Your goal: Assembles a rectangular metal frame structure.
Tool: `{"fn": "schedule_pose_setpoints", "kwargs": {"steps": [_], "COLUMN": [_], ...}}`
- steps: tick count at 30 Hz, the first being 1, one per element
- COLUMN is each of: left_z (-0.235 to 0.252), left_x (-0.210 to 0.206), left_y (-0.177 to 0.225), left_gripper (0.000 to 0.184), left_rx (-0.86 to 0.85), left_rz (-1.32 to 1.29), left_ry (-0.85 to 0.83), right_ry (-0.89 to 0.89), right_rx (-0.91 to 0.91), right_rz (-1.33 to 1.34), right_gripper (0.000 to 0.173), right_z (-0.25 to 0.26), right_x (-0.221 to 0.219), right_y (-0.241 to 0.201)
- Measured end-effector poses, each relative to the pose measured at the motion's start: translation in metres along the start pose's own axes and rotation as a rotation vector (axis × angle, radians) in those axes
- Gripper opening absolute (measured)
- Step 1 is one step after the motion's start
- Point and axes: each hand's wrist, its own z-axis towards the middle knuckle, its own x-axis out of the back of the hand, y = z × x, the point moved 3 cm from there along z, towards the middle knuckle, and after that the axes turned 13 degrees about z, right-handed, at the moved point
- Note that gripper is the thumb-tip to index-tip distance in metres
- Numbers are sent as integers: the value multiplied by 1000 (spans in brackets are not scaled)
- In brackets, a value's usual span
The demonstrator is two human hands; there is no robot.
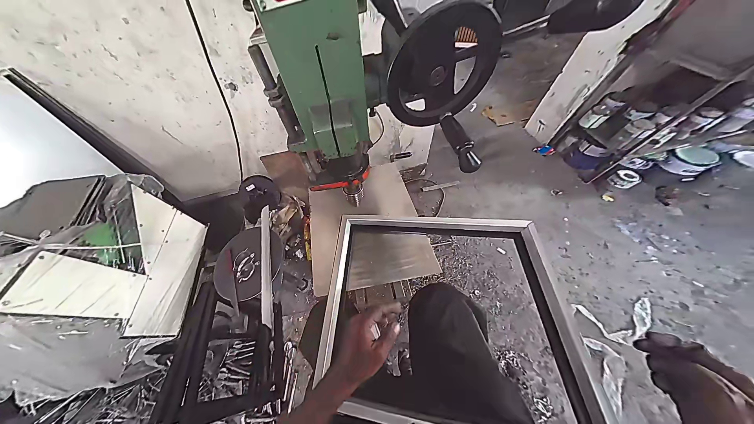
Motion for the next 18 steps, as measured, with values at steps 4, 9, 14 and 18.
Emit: {"fn": "schedule_pose_setpoints", "kwargs": {"steps": [4, 9, 14, 18], "left_z": [13, 24, 24, 35], "left_x": [-33, -57, -42, -18], "left_y": [26, 57, 41, 38], "left_gripper": [40, 38, 20, 27], "left_rx": [-73, -252, -149, -156], "left_rz": [-20, -17, -89, 115], "left_ry": [-190, -186, -30, -86], "right_ry": [-328, -651, -734, -646], "right_rx": [128, 380, 442, 681], "right_rz": [78, -61, -70, -362], "right_gripper": [30, 35, 37, 61], "right_z": [-23, -54, -48, -27], "right_x": [-88, -212, -259, -263], "right_y": [-29, -18, -4, -47]}}
